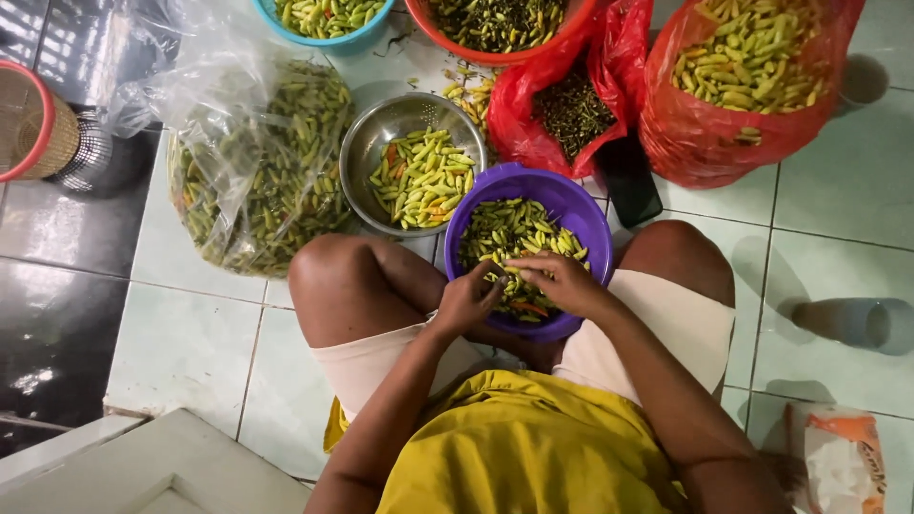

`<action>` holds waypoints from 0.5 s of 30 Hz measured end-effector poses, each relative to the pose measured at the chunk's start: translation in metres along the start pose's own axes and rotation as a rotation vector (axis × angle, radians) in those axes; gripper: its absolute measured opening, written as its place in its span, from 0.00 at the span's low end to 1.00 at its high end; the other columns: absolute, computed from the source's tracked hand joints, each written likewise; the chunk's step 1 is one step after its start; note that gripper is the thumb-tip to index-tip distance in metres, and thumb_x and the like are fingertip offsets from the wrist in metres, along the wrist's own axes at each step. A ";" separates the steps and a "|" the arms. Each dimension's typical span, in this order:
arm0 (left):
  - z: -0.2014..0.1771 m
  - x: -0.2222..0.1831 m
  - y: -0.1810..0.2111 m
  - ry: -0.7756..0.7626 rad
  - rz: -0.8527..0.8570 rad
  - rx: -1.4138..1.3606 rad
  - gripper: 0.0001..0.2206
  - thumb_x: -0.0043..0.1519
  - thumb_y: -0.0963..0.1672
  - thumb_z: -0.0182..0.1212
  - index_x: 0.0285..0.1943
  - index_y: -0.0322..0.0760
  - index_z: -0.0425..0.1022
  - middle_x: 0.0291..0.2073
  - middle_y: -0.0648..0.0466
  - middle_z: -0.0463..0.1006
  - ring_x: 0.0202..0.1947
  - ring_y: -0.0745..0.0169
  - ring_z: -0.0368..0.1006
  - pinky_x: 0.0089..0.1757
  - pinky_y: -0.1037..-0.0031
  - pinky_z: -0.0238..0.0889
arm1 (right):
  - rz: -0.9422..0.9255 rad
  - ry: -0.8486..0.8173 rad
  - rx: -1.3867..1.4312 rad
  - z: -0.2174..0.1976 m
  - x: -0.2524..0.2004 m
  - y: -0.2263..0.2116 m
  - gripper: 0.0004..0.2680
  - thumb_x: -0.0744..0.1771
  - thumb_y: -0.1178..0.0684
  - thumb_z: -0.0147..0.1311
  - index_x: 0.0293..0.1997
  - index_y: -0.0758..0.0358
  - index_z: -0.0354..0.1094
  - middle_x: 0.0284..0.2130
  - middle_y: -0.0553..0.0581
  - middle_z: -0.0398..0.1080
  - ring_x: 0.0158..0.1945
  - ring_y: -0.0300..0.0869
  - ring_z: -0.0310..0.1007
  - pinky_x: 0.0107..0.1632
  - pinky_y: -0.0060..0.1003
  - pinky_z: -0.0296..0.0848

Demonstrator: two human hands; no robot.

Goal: Removing the stems from green chilies by hand and placing them into a bowl for processing.

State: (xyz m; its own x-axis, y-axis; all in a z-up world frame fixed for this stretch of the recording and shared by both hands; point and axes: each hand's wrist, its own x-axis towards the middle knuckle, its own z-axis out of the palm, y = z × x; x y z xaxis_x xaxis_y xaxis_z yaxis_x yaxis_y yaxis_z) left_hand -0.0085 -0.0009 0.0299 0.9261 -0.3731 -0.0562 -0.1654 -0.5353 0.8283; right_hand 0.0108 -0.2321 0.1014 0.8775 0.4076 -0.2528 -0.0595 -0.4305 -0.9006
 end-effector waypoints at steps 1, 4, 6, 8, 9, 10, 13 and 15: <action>0.000 -0.002 0.001 0.001 0.000 0.002 0.08 0.68 0.51 0.53 0.52 0.53 0.68 0.09 0.55 0.68 0.16 0.47 0.66 0.29 0.61 0.64 | -0.002 -0.001 0.001 0.003 0.000 0.005 0.12 0.72 0.55 0.51 0.63 0.62 0.74 0.37 0.60 0.75 0.37 0.42 0.71 0.40 0.39 0.70; 0.001 -0.002 0.001 0.016 -0.004 -0.001 0.08 0.68 0.50 0.55 0.51 0.53 0.68 0.10 0.54 0.69 0.16 0.46 0.68 0.28 0.61 0.64 | -0.066 0.028 -0.149 0.007 0.003 0.010 0.10 0.72 0.57 0.52 0.59 0.60 0.76 0.32 0.58 0.73 0.32 0.42 0.69 0.37 0.38 0.69; 0.005 -0.002 -0.006 0.036 0.026 0.029 0.09 0.68 0.50 0.55 0.53 0.52 0.69 0.09 0.55 0.69 0.15 0.49 0.67 0.27 0.64 0.64 | -0.064 0.065 -0.131 0.005 0.004 0.003 0.07 0.70 0.55 0.57 0.50 0.62 0.79 0.36 0.60 0.77 0.41 0.53 0.78 0.46 0.45 0.75; 0.010 0.001 -0.014 0.043 0.040 0.033 0.10 0.69 0.50 0.53 0.54 0.48 0.69 0.09 0.54 0.69 0.14 0.50 0.66 0.27 0.64 0.63 | -0.066 0.107 -0.197 0.006 0.007 0.008 0.05 0.69 0.55 0.59 0.47 0.62 0.78 0.36 0.61 0.78 0.43 0.54 0.78 0.47 0.47 0.75; 0.014 0.000 -0.018 0.049 0.053 0.038 0.11 0.69 0.49 0.52 0.55 0.45 0.69 0.09 0.53 0.69 0.13 0.50 0.64 0.26 0.65 0.62 | -0.068 0.149 -0.261 0.007 0.007 0.010 0.04 0.68 0.55 0.62 0.43 0.62 0.77 0.37 0.61 0.79 0.46 0.56 0.79 0.49 0.49 0.76; 0.013 0.000 -0.016 0.050 0.058 0.037 0.11 0.69 0.49 0.52 0.55 0.45 0.69 0.09 0.53 0.69 0.13 0.50 0.64 0.26 0.65 0.62 | -0.069 0.153 -0.264 0.008 0.009 0.018 0.04 0.68 0.55 0.62 0.43 0.62 0.77 0.37 0.61 0.79 0.46 0.56 0.79 0.49 0.49 0.76; 0.010 -0.001 -0.011 0.036 0.114 0.077 0.13 0.70 0.47 0.47 0.56 0.36 0.70 0.09 0.49 0.67 0.12 0.44 0.62 0.25 0.59 0.61 | -0.065 0.176 -0.378 0.013 0.014 0.036 0.03 0.67 0.53 0.63 0.41 0.57 0.78 0.34 0.57 0.79 0.44 0.54 0.80 0.49 0.48 0.76; 0.012 0.001 -0.012 0.067 0.187 0.199 0.10 0.69 0.46 0.51 0.56 0.41 0.67 0.09 0.49 0.68 0.13 0.42 0.67 0.26 0.56 0.66 | -0.083 0.172 -0.495 0.017 0.016 0.045 0.04 0.66 0.49 0.62 0.40 0.53 0.76 0.34 0.55 0.78 0.44 0.53 0.79 0.49 0.49 0.76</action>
State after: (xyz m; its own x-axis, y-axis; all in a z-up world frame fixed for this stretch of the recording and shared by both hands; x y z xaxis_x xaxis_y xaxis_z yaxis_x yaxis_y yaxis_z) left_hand -0.0097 -0.0034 0.0131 0.8927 -0.4316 0.1298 -0.3926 -0.6030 0.6944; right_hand 0.0142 -0.2312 0.0509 0.9377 0.3361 -0.0884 0.2089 -0.7483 -0.6296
